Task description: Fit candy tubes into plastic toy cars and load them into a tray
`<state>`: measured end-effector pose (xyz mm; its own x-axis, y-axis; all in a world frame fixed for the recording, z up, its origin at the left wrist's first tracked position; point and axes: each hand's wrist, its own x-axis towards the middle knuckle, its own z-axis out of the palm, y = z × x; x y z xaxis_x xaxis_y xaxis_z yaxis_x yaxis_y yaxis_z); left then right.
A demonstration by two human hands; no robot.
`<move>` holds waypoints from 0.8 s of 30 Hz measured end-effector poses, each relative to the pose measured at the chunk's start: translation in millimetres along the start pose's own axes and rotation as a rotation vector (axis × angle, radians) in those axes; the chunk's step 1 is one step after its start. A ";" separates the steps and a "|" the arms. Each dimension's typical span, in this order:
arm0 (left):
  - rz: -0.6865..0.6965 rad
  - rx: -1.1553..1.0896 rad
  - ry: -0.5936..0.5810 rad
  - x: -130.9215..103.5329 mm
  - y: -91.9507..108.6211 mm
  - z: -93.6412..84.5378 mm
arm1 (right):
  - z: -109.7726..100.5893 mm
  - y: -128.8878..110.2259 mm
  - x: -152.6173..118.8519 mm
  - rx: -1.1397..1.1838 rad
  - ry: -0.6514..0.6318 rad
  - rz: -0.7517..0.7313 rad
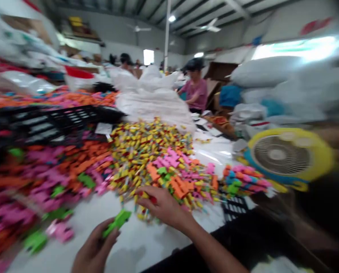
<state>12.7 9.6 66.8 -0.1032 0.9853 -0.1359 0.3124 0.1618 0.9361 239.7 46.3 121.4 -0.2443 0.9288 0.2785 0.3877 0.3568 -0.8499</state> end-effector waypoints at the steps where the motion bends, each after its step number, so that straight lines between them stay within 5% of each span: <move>1: -0.028 -0.041 -0.030 -10.1 4.8 2.5 | 13.5 7.4 -16.5 0.044 -0.024 0.016; 6: -0.059 -0.144 -0.121 -35.4 23.0 24.8 | 47.7 20.5 -62.4 0.157 -0.057 0.069; 14: -0.113 -0.183 -0.128 -54.1 30.2 21.6 | 18.9 16.6 -70.6 -0.065 -0.121 0.014; 18: -0.022 -0.134 -0.176 -53.2 22.8 20.9 | 21.6 26.7 -72.4 -0.181 -0.090 -0.149; 24: -0.014 -0.100 -0.193 -51.6 9.7 23.0 | 29.0 25.3 -72.8 -0.230 -0.069 -0.207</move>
<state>42.8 -38.4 75.5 0.0787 0.9767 -0.1999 0.2160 0.1791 0.9598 241.4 -15.2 66.6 -0.3961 0.8278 0.3972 0.5127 0.5583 -0.6523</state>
